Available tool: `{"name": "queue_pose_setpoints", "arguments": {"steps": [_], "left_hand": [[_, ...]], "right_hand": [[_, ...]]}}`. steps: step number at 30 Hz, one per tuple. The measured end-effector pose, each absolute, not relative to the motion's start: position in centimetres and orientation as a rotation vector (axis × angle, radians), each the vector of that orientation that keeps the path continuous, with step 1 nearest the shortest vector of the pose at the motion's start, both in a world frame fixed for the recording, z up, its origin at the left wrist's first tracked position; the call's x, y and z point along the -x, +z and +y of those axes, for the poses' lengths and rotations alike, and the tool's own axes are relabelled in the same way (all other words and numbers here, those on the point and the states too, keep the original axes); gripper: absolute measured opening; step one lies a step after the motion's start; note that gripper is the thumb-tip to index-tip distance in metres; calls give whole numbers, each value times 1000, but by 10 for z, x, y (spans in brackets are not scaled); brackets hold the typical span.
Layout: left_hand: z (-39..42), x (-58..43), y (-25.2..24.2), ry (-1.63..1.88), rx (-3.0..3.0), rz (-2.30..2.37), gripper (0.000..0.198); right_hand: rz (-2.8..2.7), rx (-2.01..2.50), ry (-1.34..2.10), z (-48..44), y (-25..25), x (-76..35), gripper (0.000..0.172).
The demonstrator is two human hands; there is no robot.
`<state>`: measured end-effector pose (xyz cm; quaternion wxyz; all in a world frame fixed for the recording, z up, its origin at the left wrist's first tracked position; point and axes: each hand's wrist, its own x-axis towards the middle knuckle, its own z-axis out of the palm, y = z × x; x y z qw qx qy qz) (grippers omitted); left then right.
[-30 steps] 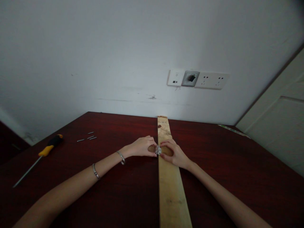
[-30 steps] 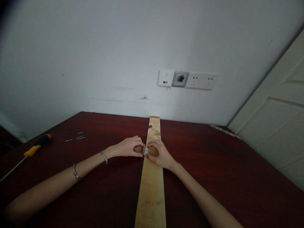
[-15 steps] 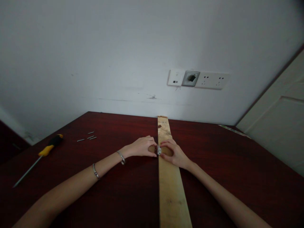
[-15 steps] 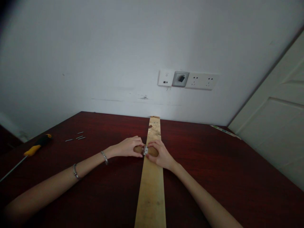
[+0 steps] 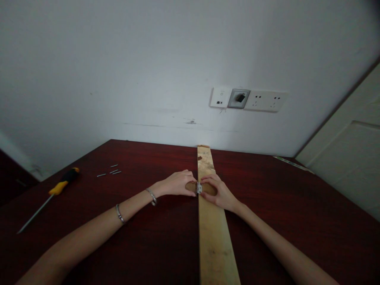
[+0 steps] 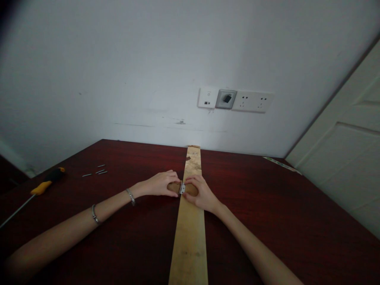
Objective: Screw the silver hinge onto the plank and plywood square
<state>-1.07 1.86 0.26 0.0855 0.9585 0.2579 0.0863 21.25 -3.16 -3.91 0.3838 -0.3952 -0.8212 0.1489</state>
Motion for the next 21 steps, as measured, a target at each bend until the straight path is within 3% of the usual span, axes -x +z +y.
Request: {"name": "queue_pose_setpoints", "arguments": {"steps": [21], "left_hand": [[20, 11, -1, 290, -2864, 755, 41]], "right_hand": [[-2098, 1011, 402, -32, -39, -214, 29]]}}
